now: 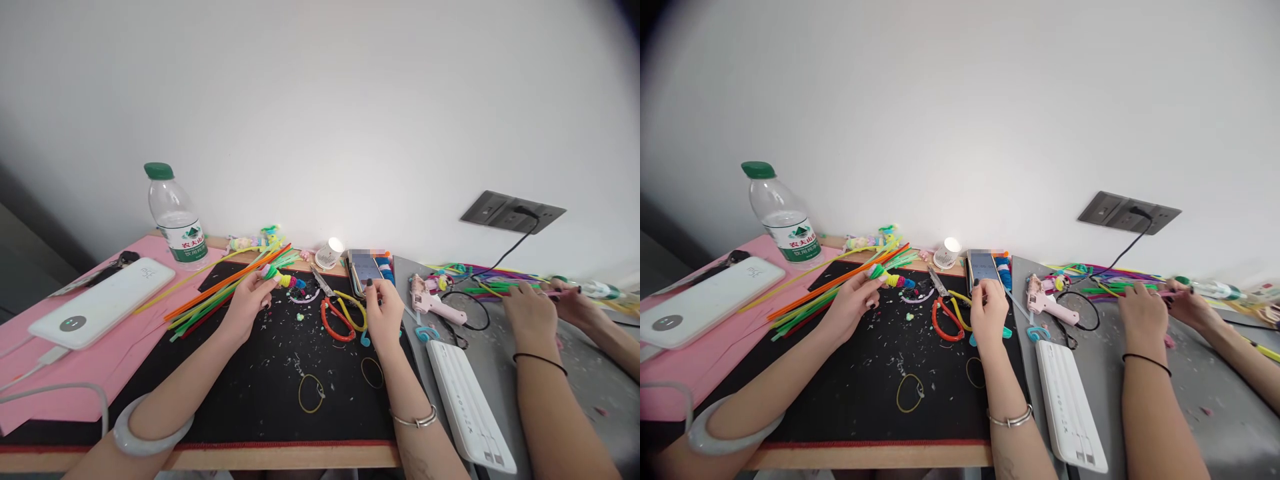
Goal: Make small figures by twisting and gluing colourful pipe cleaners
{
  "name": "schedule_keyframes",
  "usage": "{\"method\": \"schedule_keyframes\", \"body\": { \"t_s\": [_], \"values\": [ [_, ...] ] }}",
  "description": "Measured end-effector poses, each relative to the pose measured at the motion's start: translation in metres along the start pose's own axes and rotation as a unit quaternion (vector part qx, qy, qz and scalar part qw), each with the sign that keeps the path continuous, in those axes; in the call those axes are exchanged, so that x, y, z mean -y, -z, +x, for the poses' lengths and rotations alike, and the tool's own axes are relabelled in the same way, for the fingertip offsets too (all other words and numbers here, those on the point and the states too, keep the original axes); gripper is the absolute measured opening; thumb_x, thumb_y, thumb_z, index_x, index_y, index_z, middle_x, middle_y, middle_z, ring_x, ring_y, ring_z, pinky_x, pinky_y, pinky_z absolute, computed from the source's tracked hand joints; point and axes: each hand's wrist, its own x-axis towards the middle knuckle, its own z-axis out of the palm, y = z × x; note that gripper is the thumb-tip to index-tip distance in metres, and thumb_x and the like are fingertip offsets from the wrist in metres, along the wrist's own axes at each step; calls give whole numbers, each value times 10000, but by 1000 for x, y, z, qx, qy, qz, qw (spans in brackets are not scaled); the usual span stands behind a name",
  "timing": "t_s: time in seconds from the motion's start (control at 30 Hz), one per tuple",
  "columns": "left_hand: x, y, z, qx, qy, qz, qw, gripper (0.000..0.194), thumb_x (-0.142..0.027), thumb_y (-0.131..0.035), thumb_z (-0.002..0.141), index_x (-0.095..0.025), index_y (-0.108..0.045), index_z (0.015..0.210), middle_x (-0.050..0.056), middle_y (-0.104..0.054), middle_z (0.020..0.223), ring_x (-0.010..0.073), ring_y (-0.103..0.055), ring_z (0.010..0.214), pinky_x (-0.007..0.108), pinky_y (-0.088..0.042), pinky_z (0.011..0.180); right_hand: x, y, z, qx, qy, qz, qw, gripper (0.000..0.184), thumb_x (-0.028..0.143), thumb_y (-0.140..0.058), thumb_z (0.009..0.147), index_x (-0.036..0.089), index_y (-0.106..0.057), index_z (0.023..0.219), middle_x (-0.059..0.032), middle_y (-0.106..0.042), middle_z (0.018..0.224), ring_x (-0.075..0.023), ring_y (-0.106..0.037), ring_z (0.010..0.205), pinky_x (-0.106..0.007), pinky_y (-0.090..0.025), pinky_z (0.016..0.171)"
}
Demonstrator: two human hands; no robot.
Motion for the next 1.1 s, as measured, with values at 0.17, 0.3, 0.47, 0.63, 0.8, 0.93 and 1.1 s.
{"method": "schedule_keyframes", "body": {
  "t_s": [0.17,0.3,0.47,0.63,0.8,0.93,1.1],
  "values": [
    [2,-1,-2,59,5,-1,998,285,-381,-694,711,-174,-570,861,-13,-535,722,50,-328,463,221,-311,459,20,-13,-7,146,57,60,986,152,231,-554,810,206,-587,956,-57,-611,923,-194,-564,834,-316,-458,720],
    [4,-3,-4,87,45,-62,993,272,-353,-726,700,-183,-553,824,-43,-457,691,40,-321,465,202,-321,453,34,-24,-14,203,77,106,970,297,232,-652,738,228,-597,1029,-63,-601,1031,-216,-572,965,-341,-477,806],
    [-1,-5,-7,103,136,-181,969,277,-316,-743,703,-205,-560,879,-40,-533,770,12,-325,459,160,-337,439,37,-32,-18,181,21,120,976,257,219,-678,706,227,-626,957,-43,-571,970,-173,-576,796,-297,-497,686],
    [-3,-6,-9,140,192,-227,944,203,-307,-699,767,-211,-550,865,1,-622,906,-11,-315,434,140,-347,440,36,-35,-17,158,-30,154,975,233,201,-677,700,219,-647,930,-50,-560,1003,-135,-529,679,-273,-484,590],
    [1,-7,-11,182,235,-214,930,195,-335,-669,797,-222,-549,901,18,-635,890,-6,-343,431,141,-349,445,40,-38,-19,195,-38,222,955,317,196,-681,706,249,-671,1018,-67,-555,1127,-129,-544,682,-276,-486,578],
    [3,-9,-14,207,253,-192,925,208,-366,-657,804,-232,-544,916,9,-634,835,11,-384,443,151,-363,465,43,-42,-21,212,-56,271,937,170,185,-661,724,235,-709,879,-61,-580,1118,-166,-586,816,-276,-488,621],
    [3,-8,-13,217,256,-183,924,212,-371,-631,824,-235,-527,947,31,-658,885,10,-408,448,145,-367,476,42,-45,-22,207,-113,341,910,48,214,-667,726,220,-713,739,-59,-597,1045,-199,-587,928,-298,-489,718]
  ]
}}
